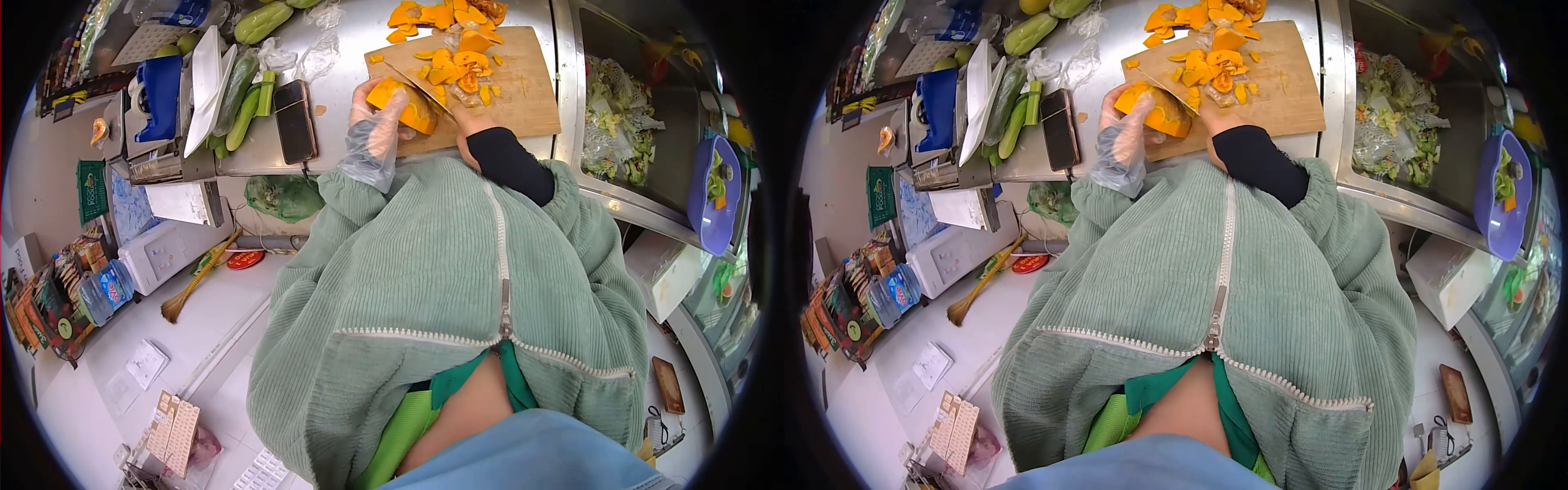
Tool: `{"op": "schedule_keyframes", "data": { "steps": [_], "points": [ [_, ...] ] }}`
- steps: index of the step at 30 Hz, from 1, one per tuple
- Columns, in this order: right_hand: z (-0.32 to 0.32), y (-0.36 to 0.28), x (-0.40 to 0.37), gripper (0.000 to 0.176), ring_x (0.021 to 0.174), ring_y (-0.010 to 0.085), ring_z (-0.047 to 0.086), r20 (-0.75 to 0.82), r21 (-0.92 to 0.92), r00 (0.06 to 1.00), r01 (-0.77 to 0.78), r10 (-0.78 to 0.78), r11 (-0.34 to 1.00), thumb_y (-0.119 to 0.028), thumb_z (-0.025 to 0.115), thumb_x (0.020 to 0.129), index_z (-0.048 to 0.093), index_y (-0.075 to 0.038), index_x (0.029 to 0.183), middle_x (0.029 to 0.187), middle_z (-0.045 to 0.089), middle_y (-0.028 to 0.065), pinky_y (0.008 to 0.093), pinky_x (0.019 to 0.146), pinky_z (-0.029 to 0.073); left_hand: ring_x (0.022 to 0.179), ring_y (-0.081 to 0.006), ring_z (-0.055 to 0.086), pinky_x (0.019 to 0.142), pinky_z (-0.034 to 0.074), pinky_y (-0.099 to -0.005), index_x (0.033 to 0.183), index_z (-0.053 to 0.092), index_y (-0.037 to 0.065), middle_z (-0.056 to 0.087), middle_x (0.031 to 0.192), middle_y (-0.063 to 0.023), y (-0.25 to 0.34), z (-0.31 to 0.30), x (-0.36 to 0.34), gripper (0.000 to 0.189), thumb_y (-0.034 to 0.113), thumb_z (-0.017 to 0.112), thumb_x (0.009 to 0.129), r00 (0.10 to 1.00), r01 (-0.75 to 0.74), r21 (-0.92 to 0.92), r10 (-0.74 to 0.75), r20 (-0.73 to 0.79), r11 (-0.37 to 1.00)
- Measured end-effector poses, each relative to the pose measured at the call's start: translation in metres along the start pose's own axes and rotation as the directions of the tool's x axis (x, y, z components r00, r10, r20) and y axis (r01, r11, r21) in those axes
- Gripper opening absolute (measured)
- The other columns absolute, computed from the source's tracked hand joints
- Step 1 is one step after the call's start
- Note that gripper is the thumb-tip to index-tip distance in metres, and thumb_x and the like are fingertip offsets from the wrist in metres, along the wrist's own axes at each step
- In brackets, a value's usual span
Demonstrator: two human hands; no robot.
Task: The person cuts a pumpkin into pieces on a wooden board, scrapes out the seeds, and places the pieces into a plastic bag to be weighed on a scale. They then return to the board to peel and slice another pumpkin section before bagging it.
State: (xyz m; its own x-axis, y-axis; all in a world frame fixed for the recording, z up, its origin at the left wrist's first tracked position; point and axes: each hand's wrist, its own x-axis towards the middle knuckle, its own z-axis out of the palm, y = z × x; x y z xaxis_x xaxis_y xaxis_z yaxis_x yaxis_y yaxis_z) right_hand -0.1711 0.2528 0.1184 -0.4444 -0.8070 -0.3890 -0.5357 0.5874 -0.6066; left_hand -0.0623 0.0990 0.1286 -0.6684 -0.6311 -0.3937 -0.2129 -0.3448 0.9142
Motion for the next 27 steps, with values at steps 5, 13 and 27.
{"op": "schedule_keyframes", "data": {
  "steps": [5,13,27],
  "points": [
    [0.001,0.003,-0.004,0.036,0.075,0.0423,0.06,-0.017,0.019,1.0,-0.01,0.01,1.0,-0.01,0.043,0.08,0.041,-0.003,0.116,0.079,0.059,0.0273,0.0485,0.064,0.049,0.085,-0.0202,0.061,0.058,0.056,-0.0272,0.13,0.028,0.004,0.052,0.109,-0.0134,0.002,0.0,-0.007,0.066,0.014,0.069,0.079,0.996,0.052,-0.042,-0.049,0.074,0.998],
    [-0.007,-0.01,-0.03,0.015,0.063,0.0359,0.061,-0.14,-0.265,0.966,0.176,-0.219,0.948,-0.01,0.048,0.081,0.042,-0.007,0.094,0.072,0.059,0.0182,0.0454,0.053,0.049,0.105,-0.0219,0.053,0.086,0.048,-0.0314,0.129,0.028,0.0,0.05,0.118,-0.0136,-0.012,-0.006,0.001,0.077,0.008,0.077,0.07,0.957,-0.054,0.039,0.04,0.288,0.998],
    [0.02,-0.014,-0.057,0.016,0.044,0.025,0.058,-0.285,-0.528,0.928,0.059,-0.242,0.847,-0.015,0.046,0.083,0.045,-0.006,0.096,0.061,0.053,0.0104,0.039,0.035,0.044,0.103,-0.0143,0.054,0.087,0.047,-0.0262,0.125,0.038,0.0,0.054,0.119,-0.0088,-0.017,-0.006,0.007,0.063,0.009,0.073,0.074,0.957,-0.126,0.151,0.08,0.28,0.981]
  ]
}}
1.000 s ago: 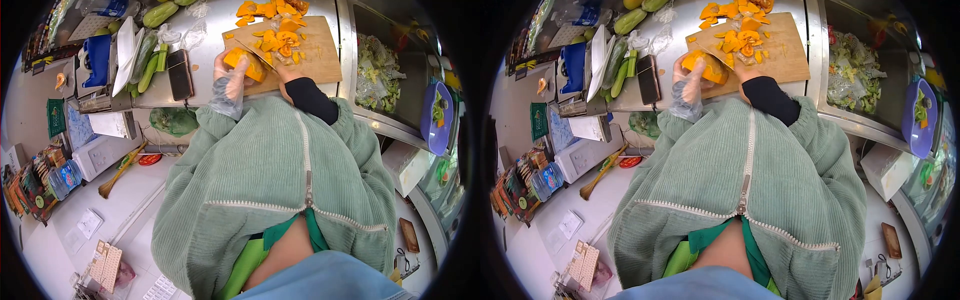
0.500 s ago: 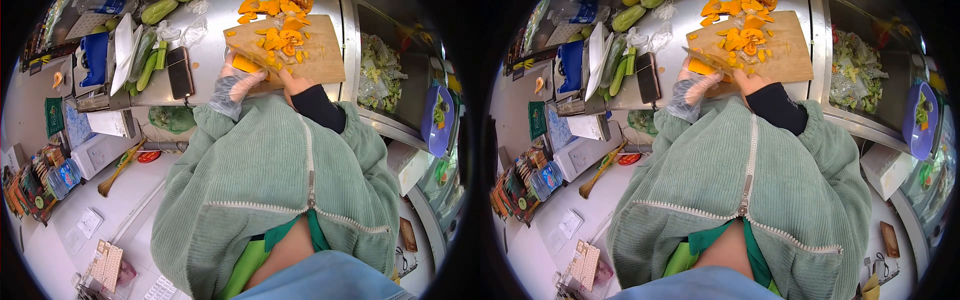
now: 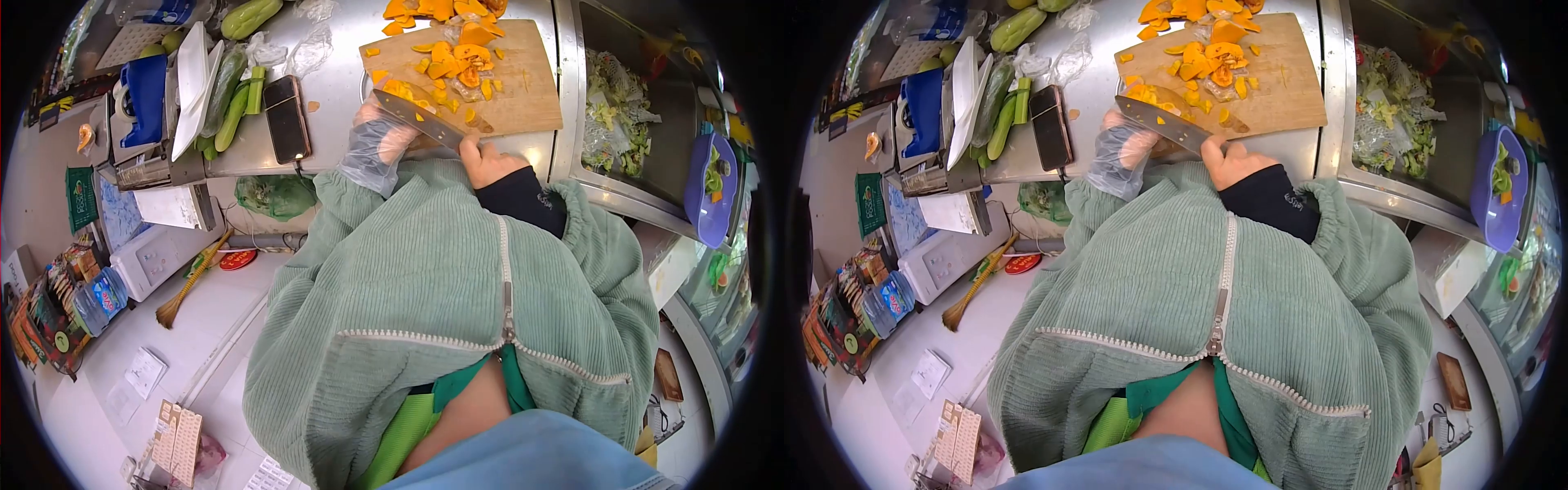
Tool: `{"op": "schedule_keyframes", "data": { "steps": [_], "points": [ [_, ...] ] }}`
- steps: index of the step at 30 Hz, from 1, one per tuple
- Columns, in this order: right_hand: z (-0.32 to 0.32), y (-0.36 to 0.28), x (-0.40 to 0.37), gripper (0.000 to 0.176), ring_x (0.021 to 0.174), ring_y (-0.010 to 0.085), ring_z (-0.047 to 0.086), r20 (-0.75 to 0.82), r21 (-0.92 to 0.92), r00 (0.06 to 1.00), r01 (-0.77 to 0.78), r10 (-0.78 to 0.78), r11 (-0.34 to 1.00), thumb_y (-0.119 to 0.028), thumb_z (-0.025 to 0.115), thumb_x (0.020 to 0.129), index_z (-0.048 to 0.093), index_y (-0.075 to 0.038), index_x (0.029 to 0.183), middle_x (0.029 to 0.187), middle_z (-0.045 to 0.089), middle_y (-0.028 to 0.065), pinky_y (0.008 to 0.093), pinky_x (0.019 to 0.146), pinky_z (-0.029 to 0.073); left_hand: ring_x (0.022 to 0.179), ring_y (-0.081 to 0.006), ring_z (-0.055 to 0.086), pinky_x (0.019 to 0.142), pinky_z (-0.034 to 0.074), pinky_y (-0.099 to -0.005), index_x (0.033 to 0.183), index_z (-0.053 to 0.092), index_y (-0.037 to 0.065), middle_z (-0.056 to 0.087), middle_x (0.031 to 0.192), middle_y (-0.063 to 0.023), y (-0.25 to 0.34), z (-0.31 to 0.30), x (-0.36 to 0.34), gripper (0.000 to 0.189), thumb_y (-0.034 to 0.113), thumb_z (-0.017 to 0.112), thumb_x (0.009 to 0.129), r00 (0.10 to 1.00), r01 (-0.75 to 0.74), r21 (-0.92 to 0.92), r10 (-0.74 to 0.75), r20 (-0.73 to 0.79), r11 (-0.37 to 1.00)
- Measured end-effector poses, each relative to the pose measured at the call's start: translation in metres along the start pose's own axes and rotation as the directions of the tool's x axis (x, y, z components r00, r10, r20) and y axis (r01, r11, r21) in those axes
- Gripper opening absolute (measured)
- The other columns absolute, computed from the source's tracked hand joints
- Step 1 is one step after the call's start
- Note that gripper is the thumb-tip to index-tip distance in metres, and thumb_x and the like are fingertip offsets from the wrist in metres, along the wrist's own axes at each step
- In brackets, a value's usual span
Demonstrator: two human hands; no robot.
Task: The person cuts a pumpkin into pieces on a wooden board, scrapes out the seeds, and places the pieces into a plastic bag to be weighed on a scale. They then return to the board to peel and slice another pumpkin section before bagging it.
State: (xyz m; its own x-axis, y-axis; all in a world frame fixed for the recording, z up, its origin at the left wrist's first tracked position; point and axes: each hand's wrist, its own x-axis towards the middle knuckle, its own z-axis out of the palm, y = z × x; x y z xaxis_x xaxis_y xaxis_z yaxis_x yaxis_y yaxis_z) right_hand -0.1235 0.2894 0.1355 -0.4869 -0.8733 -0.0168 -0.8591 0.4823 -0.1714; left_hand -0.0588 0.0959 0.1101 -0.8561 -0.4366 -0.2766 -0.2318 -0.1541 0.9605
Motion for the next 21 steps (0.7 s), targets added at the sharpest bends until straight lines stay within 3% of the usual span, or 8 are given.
{"op": "schedule_keyframes", "data": {
  "steps": [5,8,10,12,14,15,17,21],
  "points": [
    [-0.002,-0.01,0.01,0.017,0.043,0.025,0.057,0.053,-0.062,0.998,-0.019,0.022,0.998,-0.015,0.045,0.082,0.045,-0.005,0.097,0.058,0.052,0.0107,0.04,0.033,0.042,0.094,-0.0147,0.058,0.08,0.049,-0.0264,0.114,0.051,0.0,0.061,0.109,-0.007,0.026,0.004,-0.008,0.048,0.009,0.074,0.073,0.999,0.018,0.356,-0.005,-0.038,0.934],
    [0.001,-0.013,0.022,0.019,0.043,0.0278,0.058,0.045,-0.096,0.999,0.001,0.003,0.995,-0.013,0.046,0.082,0.044,-0.007,0.099,0.065,0.057,0.011,0.0412,0.034,0.043,0.09,-0.0143,0.06,0.076,0.049,-0.0272,0.107,0.056,0.0,0.063,0.103,-0.006,0.021,0.002,-0.009,0.04,0.009,0.073,0.073,0.999,-0.043,0.297,0.051,-0.018,0.954],
    [0.0,-0.014,0.036,0.016,0.05,0.0316,0.06,0.133,-0.019,0.99,-0.035,0.037,0.999,-0.014,0.042,0.084,0.045,-0.005,0.097,0.064,0.057,0.0173,0.0463,0.04,0.044,0.089,-0.0134,0.059,0.078,0.049,-0.0274,0.112,0.052,0.0,0.063,0.103,-0.0061,0.018,0.0,-0.008,0.047,0.01,0.074,0.072,0.995,0.06,0.047,-0.064,0.079,0.997],
    [0.028,0.025,0.069,0.02,0.076,0.0389,0.061,0.452,0.308,0.887,-0.255,0.095,0.917,-0.018,0.034,0.088,0.044,-0.006,0.101,0.08,0.062,0.0222,0.0457,0.061,0.049,0.088,-0.013,0.059,0.08,0.048,-0.0277,0.116,0.049,0.0,0.062,0.102,-0.0065,0.023,0.01,-0.017,0.055,0.012,0.076,0.07,0.985,0.068,0.02,-0.07,0.158,0.998],
    [0.021,0.027,0.056,0.022,0.077,0.0401,0.061,0.376,0.372,0.927,-0.145,-0.006,0.917,-0.018,0.036,0.088,0.042,-0.006,0.105,0.081,0.062,0.0231,0.0479,0.062,0.048,0.089,-0.0136,0.059,0.082,0.047,-0.0272,0.118,0.047,0.001,0.062,0.102,-0.0066,0.015,0.015,-0.017,0.057,0.012,0.076,0.07,0.999,-0.022,0.176,0.013,0.052,0.984],
    [0.006,0.014,0.06,0.022,0.074,0.0415,0.061,0.472,0.254,0.872,-0.272,0.126,0.928,-0.014,0.039,0.085,0.04,-0.006,0.106,0.079,0.061,0.0235,0.0502,0.061,0.047,0.091,-0.0141,0.058,0.083,0.047,-0.0274,0.118,0.047,0.001,0.061,0.103,-0.0069,0.013,0.011,-0.008,0.056,0.012,0.075,0.071,0.997,0.036,0.111,-0.043,0.062,0.993],
    [0.002,0.01,0.053,0.022,0.073,0.042,0.06,0.458,0.299,0.883,-0.264,0.105,0.917,-0.013,0.04,0.084,0.039,-0.007,0.106,0.077,0.061,0.0235,0.051,0.06,0.047,0.094,-0.0151,0.057,0.085,0.046,-0.0276,0.118,0.047,0.001,0.059,0.108,-0.007,0.024,0.014,-0.009,0.053,0.01,0.072,0.073,0.973,0.204,-0.008,-0.202,0.11,0.979],
    [-0.013,0.017,0.043,0.021,0.066,0.0409,0.06,0.34,0.309,0.94,-0.143,0.031,0.94,-0.011,0.044,0.081,0.039,-0.008,0.102,0.07,0.06,0.0216,0.0517,0.055,0.047,0.1,-0.0153,0.056,0.087,0.046,-0.0276,0.118,0.046,0.001,0.057,0.114,-0.0071,0.019,0.018,-0.006,0.047,0.006,0.068,0.076,0.995,0.092,-0.059,-0.09,0.047,0.994]
  ]
}}
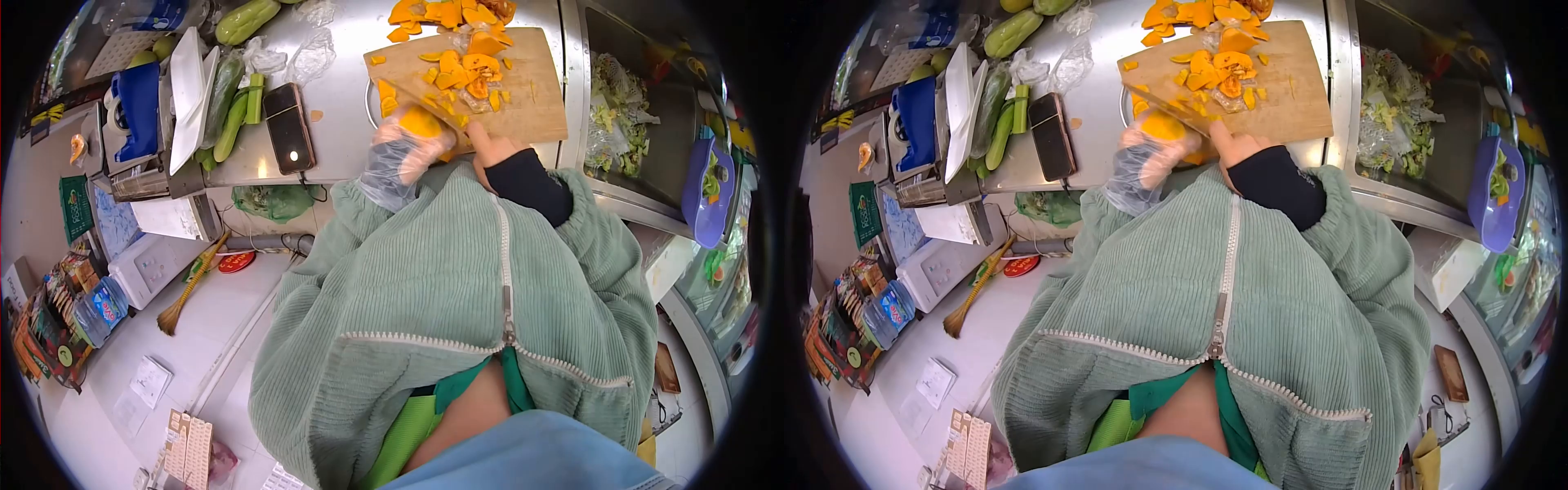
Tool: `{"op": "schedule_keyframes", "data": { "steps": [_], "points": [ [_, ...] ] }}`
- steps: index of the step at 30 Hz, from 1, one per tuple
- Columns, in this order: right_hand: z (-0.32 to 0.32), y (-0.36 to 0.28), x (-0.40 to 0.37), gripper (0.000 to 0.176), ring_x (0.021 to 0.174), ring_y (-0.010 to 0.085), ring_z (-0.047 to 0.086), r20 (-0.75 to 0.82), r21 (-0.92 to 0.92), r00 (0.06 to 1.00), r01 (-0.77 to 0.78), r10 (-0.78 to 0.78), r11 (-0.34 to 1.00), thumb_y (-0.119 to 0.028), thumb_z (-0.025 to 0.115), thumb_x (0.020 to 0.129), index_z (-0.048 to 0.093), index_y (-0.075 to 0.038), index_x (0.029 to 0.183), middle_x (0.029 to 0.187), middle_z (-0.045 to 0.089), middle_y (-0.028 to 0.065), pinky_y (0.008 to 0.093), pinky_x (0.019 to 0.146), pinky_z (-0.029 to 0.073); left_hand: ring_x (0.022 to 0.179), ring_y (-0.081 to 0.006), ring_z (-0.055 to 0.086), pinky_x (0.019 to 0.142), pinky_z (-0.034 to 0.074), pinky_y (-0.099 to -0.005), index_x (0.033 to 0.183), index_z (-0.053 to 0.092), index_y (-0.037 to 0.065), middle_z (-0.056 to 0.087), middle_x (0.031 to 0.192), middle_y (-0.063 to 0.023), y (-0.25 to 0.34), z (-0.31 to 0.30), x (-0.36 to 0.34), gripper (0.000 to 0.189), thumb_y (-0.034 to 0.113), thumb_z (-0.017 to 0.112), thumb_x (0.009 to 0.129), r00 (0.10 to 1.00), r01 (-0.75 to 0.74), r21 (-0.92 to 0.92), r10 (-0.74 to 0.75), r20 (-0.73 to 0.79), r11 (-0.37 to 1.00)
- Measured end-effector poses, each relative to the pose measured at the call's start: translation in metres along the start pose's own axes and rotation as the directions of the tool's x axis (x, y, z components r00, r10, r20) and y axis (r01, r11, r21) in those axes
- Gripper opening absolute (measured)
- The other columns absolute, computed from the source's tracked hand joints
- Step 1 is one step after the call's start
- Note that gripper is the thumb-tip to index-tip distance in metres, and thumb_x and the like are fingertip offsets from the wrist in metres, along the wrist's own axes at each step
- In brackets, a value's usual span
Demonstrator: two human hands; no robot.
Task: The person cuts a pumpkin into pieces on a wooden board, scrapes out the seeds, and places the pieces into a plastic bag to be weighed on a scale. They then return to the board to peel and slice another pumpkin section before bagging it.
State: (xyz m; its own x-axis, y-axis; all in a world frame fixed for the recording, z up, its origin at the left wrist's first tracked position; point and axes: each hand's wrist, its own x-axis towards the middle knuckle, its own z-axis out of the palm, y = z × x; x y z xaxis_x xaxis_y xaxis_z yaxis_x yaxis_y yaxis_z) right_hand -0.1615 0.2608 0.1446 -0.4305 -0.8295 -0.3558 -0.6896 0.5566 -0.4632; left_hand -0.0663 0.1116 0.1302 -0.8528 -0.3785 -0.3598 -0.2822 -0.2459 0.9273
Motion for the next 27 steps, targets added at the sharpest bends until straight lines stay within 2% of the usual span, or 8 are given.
{"op": "schedule_keyframes", "data": {
  "steps": [5,7,8,9,10,16,19,27],
  "points": [
    [0.005,-0.005,-0.012,0.016,0.06,0.0362,0.062,-0.053,-0.094,0.995,0.074,-0.079,0.993,-0.013,0.045,0.082,0.041,-0.009,0.098,0.068,0.06,0.018,0.0472,0.049,0.048,0.11,-0.0186,0.052,0.093,0.044,-0.0304,0.121,0.038,0.0,0.05,0.124,-0.0113,0.003,-0.011,0.01,0.045,0.001,0.06,0.082,0.994,-0.091,-0.239,0.073,-0.084,0.967],
    [0.009,-0.009,-0.014,0.015,0.059,0.0346,0.062,-0.107,-0.107,0.986,0.12,-0.131,0.987,-0.013,0.045,0.083,0.042,-0.009,0.096,0.068,0.06,0.0169,0.0456,0.048,0.048,0.11,-0.0182,0.052,0.091,0.045,-0.0287,0.121,0.037,0.0,0.05,0.124,-0.0096,0.004,-0.019,0.02,0.049,0.0,0.063,0.08,0.959,0.214,-0.958,-0.229,0.168,0.191],
    [0.007,-0.012,-0.014,0.014,0.059,0.0343,0.062,-0.08,-0.131,0.993,0.079,-0.09,0.988,-0.013,0.044,0.083,0.042,-0.008,0.096,0.068,0.06,0.0169,0.045,0.048,0.048,0.11,-0.0182,0.052,0.091,0.045,-0.0287,0.121,0.037,0.0,0.05,0.124,-0.0096,0.001,-0.02,0.018,0.049,0.0,0.063,0.08,0.959,0.209,-0.959,-0.232,0.163,0.192],
    [0.005,-0.014,-0.015,0.013,0.06,0.034,0.062,-0.053,-0.155,0.998,0.036,-0.045,0.987,-0.013,0.043,0.084,0.042,-0.008,0.096,0.069,0.06,0.0168,0.0444,0.047,0.048,0.109,-0.0177,0.053,0.09,0.046,-0.0287,0.122,0.037,0.001,0.051,0.123,-0.0093,-0.004,-0.019,0.014,0.053,0.001,0.066,0.077,0.986,0.11,-0.527,-0.159,-0.048,0.842],
    [0.003,-0.017,-0.015,0.013,0.06,0.034,0.062,-0.049,-0.15,0.998,0.035,-0.042,0.988,-0.013,0.043,0.084,0.042,-0.008,0.096,0.069,0.06,0.0168,0.0444,0.047,0.048,0.108,-0.0173,0.053,0.089,0.046,-0.0286,0.122,0.037,0.002,0.051,0.122,-0.0089,-0.007,-0.018,0.009,0.056,0.002,0.069,0.075,0.99,-0.005,0.24,0.039,-0.136,0.971],
    [-0.015,-0.028,0.004,0.018,0.069,0.0346,0.064,0.148,-0.135,0.988,-0.023,0.043,0.991,-0.015,0.04,0.086,0.038,-0.006,0.102,0.076,0.062,0.0178,0.0454,0.056,0.049,0.097,-0.0136,0.057,0.083,0.047,-0.0273,0.113,0.046,0.0,0.058,0.109,-0.0068,0.019,-0.009,0.003,0.049,0.0,0.071,0.071,0.994,-0.095,-0.184,0.081,-0.08,0.978],
    [-0.019,-0.036,0.013,0.019,0.074,0.0347,0.064,0.204,-0.123,0.976,-0.058,0.083,0.991,-0.016,0.038,0.087,0.037,-0.006,0.103,0.079,0.063,0.018,0.0456,0.059,0.049,0.093,-0.0154,0.06,0.082,0.048,-0.0273,0.113,0.047,0.002,0.061,0.107,-0.0073,0.0,-0.019,0.006,0.051,0.005,0.074,0.07,0.98,-0.147,0.098,0.158,-0.121,0.984],
    [-0.019,-0.043,0.046,0.018,0.083,0.0351,0.063,0.119,0.02,0.993,-0.018,0.015,1.0,-0.015,0.04,0.088,0.043,-0.003,0.1,0.088,0.063,0.0212,0.0443,0.068,0.05,0.089,-0.0139,0.06,0.078,0.048,-0.0262,0.109,0.049,-0.001,0.062,0.101,-0.0083,0.008,-0.001,0.002,0.045,0.005,0.073,0.071,0.966,-0.156,0.023,0.157,-0.204,0.987]
  ]
}}
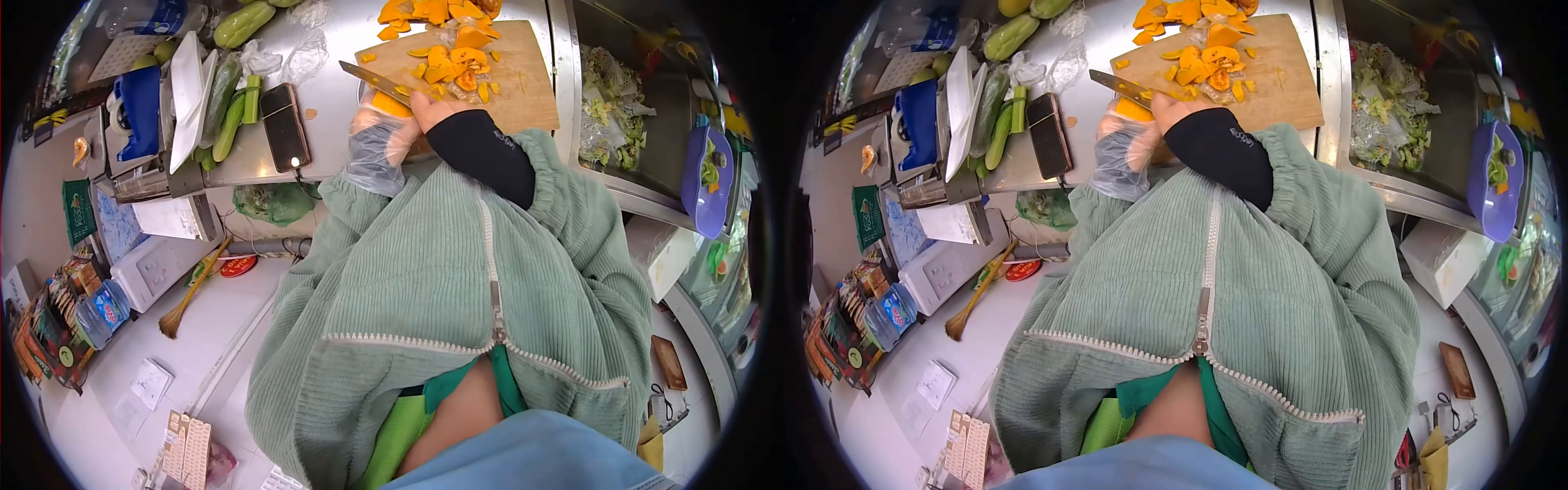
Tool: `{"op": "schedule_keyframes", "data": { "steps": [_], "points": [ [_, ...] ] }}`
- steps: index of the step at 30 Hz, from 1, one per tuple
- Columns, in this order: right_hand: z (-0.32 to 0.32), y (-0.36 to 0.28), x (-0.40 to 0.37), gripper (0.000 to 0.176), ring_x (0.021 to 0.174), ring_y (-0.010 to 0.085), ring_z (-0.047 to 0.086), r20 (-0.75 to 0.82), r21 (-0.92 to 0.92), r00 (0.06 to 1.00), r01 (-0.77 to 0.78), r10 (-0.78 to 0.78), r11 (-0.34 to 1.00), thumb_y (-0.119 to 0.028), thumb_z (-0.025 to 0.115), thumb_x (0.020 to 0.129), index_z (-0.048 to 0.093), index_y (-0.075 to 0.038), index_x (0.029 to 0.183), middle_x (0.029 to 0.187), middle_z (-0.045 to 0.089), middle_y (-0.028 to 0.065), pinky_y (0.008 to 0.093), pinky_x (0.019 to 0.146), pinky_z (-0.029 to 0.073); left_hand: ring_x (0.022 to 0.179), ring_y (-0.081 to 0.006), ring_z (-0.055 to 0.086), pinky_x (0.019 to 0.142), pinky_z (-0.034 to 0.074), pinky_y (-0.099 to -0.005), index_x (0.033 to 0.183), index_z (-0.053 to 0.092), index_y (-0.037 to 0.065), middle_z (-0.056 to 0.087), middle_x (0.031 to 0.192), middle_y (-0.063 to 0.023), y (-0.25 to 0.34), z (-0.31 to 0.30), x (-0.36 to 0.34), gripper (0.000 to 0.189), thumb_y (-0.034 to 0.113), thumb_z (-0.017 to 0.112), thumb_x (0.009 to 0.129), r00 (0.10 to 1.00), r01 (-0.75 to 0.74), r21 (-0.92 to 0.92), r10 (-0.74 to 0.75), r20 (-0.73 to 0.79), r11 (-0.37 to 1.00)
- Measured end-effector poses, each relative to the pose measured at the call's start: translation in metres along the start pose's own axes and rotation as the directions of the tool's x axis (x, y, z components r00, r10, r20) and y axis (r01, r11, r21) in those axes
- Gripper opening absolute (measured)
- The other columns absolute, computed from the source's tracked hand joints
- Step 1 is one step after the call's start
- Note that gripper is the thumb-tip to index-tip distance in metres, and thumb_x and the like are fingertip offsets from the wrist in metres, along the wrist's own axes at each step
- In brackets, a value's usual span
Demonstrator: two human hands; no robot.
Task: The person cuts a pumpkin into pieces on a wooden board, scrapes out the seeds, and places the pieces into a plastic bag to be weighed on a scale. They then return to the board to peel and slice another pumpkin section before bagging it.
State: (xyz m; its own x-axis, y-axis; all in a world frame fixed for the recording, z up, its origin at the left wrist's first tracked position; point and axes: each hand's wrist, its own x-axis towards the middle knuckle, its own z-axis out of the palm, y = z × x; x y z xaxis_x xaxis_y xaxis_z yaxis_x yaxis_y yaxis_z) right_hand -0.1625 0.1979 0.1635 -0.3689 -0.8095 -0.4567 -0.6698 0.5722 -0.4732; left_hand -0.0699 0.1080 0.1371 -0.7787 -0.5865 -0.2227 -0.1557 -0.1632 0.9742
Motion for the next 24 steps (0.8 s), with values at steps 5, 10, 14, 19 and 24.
{"op": "schedule_keyframes", "data": {
  "steps": [5,10,14,19,24],
  "points": [
    [0.004,0.011,-0.009,0.018,0.085,0.0368,0.063,-0.059,0.031,0.998,0.026,-0.024,0.999,-0.015,0.039,0.088,0.043,-0.004,0.102,0.089,0.062,0.0223,0.0444,0.069,0.05,0.09,-0.0136,0.06,0.078,0.048,-0.0258,0.108,0.051,-0.001,0.063,0.101,-0.0075,0.001,0.003,-0.003,0.043,0.006,0.072,0.071,1.0,-0.004,0.038,0.004,-0.001,0.999],
    [0.002,0.026,-0.037,0.018,0.084,0.0376,0.062,0.052,-0.032,0.996,-0.071,0.073,0.997,-0.016,0.036,0.089,0.043,-0.004,0.102,0.087,0.061,0.0244,0.0441,0.07,0.049,0.071,-0.0116,0.06,0.062,0.049,-0.0229,0.102,0.054,-0.002,0.063,0.088,-0.0059,0.016,0.004,-0.003,0.038,0.011,0.074,0.072,0.999,0.025,0.149,-0.03,0.035,0.988],
    [0.016,0.025,-0.001,0.024,0.09,0.0373,0.06,-0.021,0.033,0.998,-0.066,0.067,0.997,-0.014,0.039,0.087,0.046,-0.001,0.106,0.093,0.061,0.0241,0.0437,0.074,0.048,0.066,-0.011,0.059,0.056,0.049,-0.0236,0.102,0.053,0.0,0.062,0.085,-0.0056,-0.024,-0.005,0.002,0.038,0.011,0.074,0.073,0.999,-0.037,0.205,0.044,-0.031,0.978],
    [0.025,0.041,-0.002,0.029,0.09,0.0392,0.058,-0.058,0.213,0.996,-0.057,0.071,0.975,-0.009,0.046,0.081,0.046,0.003,0.107,0.094,0.059,0.0266,0.0424,0.076,0.048,0.069,-0.0121,0.059,0.057,0.05,-0.0234,0.107,0.051,-0.001,0.061,0.089,-0.0062,-0.01,-0.008,-0.005,0.043,0.01,0.074,0.073,1.0,-0.021,-0.024,0.021,-0.003,0.999],
    [0.01,0.058,-0.024,0.036,0.084,0.0407,0.059,-0.064,0.243,0.997,0.064,-0.05,0.968,-0.01,0.044,0.081,0.043,0.001,0.115,0.089,0.059,0.0279,0.0448,0.072,0.048,0.087,-0.0139,0.058,0.077,0.049,-0.0267,0.11,0.05,-0.002,0.06,0.1,-0.007,0.01,-0.016,0.0,0.042,0.001,0.069,0.072,0.961,0.249,0.082,-0.257,0.105,0.965]
  ]
}}
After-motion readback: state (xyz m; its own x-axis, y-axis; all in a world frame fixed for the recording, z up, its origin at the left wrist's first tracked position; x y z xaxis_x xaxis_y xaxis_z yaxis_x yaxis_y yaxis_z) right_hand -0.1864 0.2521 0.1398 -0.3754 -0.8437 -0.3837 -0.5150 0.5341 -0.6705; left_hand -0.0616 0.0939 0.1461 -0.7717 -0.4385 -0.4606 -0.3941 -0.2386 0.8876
